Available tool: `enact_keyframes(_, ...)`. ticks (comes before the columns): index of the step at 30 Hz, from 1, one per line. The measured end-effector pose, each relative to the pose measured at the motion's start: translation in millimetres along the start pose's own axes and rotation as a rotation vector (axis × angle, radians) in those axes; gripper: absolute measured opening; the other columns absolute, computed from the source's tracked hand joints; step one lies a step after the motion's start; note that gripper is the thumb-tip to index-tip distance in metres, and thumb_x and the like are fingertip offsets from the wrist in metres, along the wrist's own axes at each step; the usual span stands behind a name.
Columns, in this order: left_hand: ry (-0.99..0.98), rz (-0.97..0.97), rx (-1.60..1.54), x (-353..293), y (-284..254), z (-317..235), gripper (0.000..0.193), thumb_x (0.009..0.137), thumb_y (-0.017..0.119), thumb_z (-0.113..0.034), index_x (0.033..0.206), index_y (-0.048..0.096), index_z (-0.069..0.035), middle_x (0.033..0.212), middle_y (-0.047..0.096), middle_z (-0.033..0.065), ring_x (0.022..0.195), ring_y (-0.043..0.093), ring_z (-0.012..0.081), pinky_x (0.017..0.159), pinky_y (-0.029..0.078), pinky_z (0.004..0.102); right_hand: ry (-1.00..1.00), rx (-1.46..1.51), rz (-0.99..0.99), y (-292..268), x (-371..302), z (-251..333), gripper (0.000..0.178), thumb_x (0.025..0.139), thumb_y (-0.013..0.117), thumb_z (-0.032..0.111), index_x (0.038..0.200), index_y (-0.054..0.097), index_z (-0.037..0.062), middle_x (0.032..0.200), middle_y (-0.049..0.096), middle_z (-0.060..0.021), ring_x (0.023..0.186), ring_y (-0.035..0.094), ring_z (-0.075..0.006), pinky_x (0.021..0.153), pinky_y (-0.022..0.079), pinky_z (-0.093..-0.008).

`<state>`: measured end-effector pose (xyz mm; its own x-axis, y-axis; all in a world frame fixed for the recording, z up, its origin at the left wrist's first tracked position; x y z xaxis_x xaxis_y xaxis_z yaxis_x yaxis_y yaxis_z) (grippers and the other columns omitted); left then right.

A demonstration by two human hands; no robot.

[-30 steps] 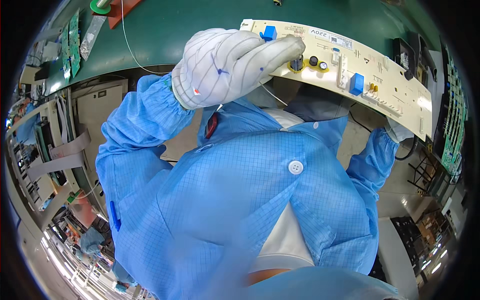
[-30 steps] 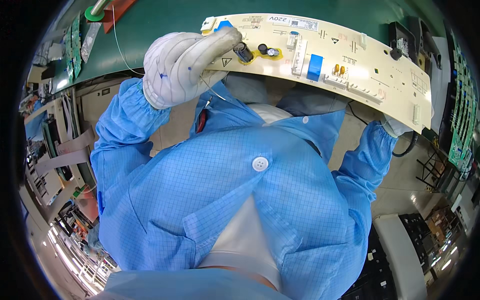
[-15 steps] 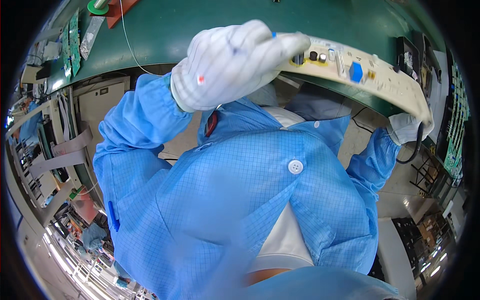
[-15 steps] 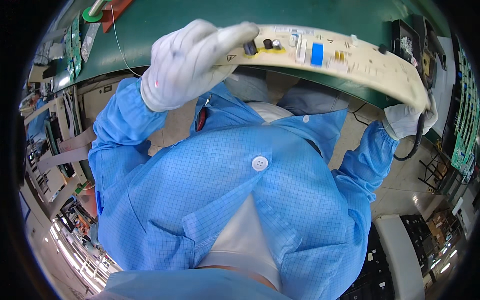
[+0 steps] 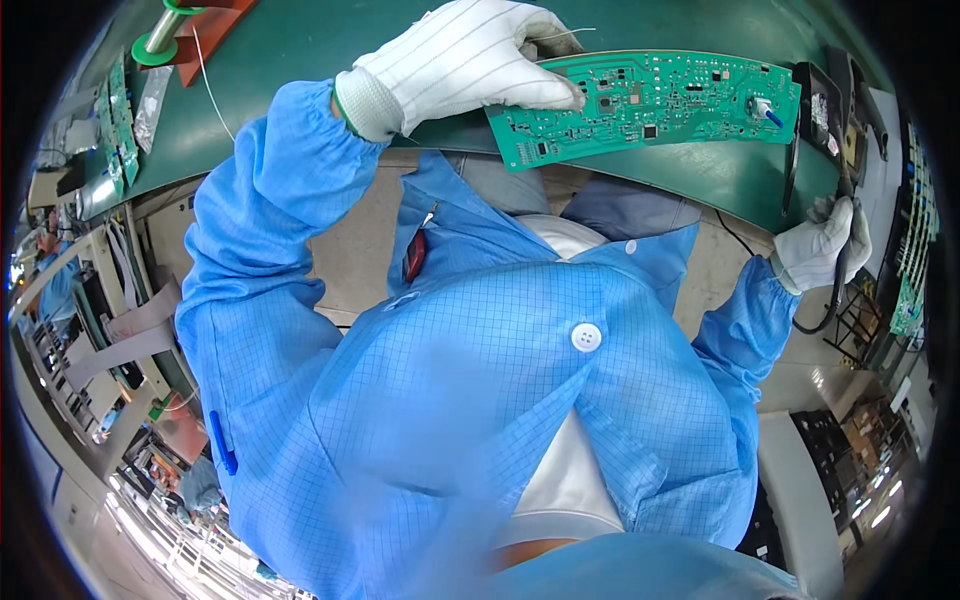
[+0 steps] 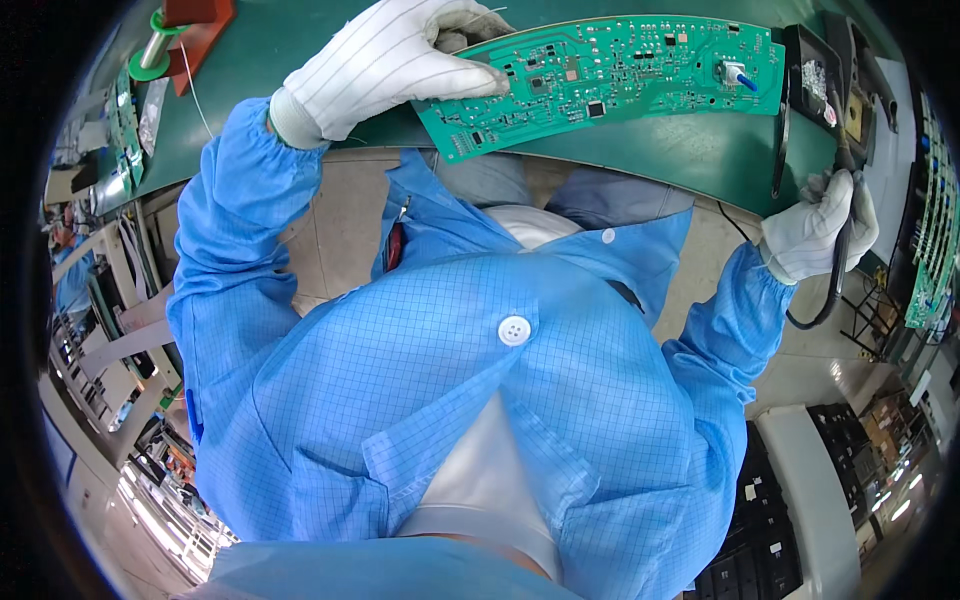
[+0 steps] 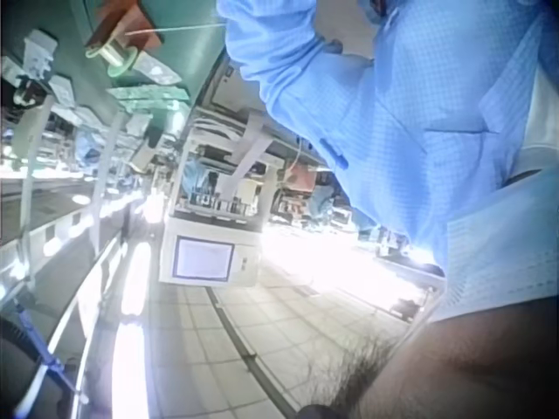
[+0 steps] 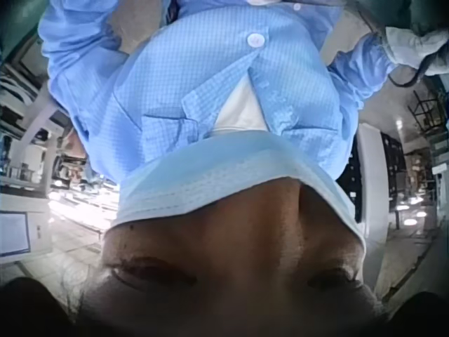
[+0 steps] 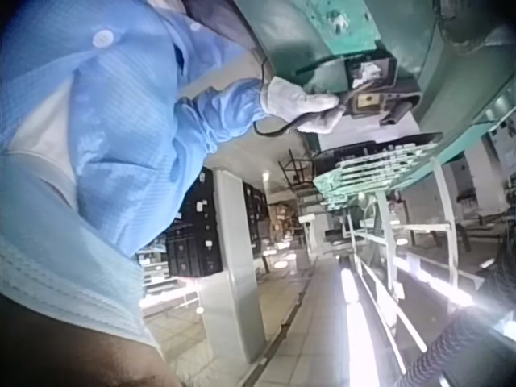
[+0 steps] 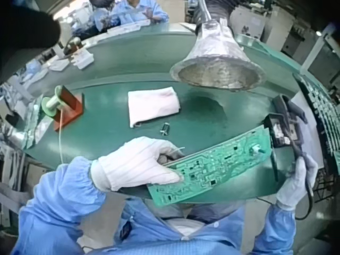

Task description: Soldering components on printed circuit boards and inspecting them at a workbench.

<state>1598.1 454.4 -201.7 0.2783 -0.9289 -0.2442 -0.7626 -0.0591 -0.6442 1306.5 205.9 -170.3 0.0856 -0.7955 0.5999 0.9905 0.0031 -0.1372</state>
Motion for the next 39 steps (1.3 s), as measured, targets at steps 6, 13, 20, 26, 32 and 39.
enact_keyframes(6,0.25,-0.413,0.327,-23.7,-21.0,-25.3,0.038,0.08,0.072,-0.034,0.102,0.068,-0.004,0.092,0.068,0.0148,0.088,0.065,0.0317,0.075,0.054,0.0378,0.0,0.207,0.201,46.2,-44.1,55.1,0.015,0.085,0.056,-0.002,0.099,0.057,-0.0014,0.078,0.063,-0.0184,0.057,0.057,-0.0174,0.058,0.049,-0.0265)
enact_keyframes(13,0.29,-0.901,0.118,-89.1,-38.2,-14.0,0.026,0.089,0.065,-0.013,0.115,0.065,-0.008,0.084,0.064,0.0058,0.069,0.059,0.0138,0.059,0.048,0.0262,-0.02,0.359,0.556,83.1,-101.5,78.8,0.031,0.07,0.06,-0.01,0.099,0.054,-0.0013,0.082,0.061,-0.0155,0.067,0.063,-0.0244,0.065,0.054,-0.0353)
enact_keyframes(20,0.255,-0.872,0.336,-85.5,-13.7,-24.3,0.016,0.082,0.072,-0.019,0.097,0.071,-0.014,0.082,0.07,0.0022,0.068,0.067,0.0187,0.06,0.052,0.0291,-0.026,0.381,0.605,85.0,-102.8,69.1,0.032,0.066,0.063,-0.009,0.096,0.057,-0.0008,0.086,0.062,-0.0124,0.07,0.064,-0.0262,0.065,0.054,-0.0368)
enact_keyframes(26,0.285,-1.015,0.383,-80.0,-5.8,-39.9,0.015,0.071,0.076,-0.02,0.076,0.062,-0.017,0.074,0.062,-0.0006,0.059,0.061,0.016,0.056,0.05,0.0277,0.008,0.38,0.568,85.5,-111.8,73.8,0.031,0.066,0.063,-0.008,0.095,0.056,-0.0005,0.086,0.062,-0.0135,0.073,0.064,-0.0268,0.069,0.054,-0.0378)
enact_keyframes(32,0.258,-0.919,0.449,-69.0,6.8,-40.4,0.02,0.064,0.079,-0.01,0.078,0.064,-0.011,0.085,0.066,0.0007,0.073,0.064,0.0176,0.06,0.053,0.0292,0.036,0.369,0.64,88.3,-117.9,73.3,0.03,0.066,0.062,-0.008,0.094,0.056,-0.0004,0.085,0.062,-0.0131,0.074,0.065,-0.0265,0.07,0.054,-0.0382)
enact_keyframes(39,0.268,-0.933,0.505,-68.7,11.8,-38.7,0.021,0.063,0.077,-0.01,0.077,0.062,-0.012,0.087,0.066,-0.0004,0.073,0.063,0.0168,0.062,0.053,0.0286,0.051,0.403,0.651,90.3,-122.5,71.3,0.031,0.064,0.063,-0.009,0.093,0.057,-0.0002,0.084,0.061,-0.0121,0.074,0.065,-0.0266,0.069,0.055,-0.0383)
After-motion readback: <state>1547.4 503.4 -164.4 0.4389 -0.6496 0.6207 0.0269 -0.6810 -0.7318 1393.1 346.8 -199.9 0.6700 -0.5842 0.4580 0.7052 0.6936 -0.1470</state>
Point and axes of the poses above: each hand's wrist, its own x-axis towards the middle knuckle, its own y-axis out of the palm, z = x × y, the point moved 10 cm from there along x, towards the middle knuckle
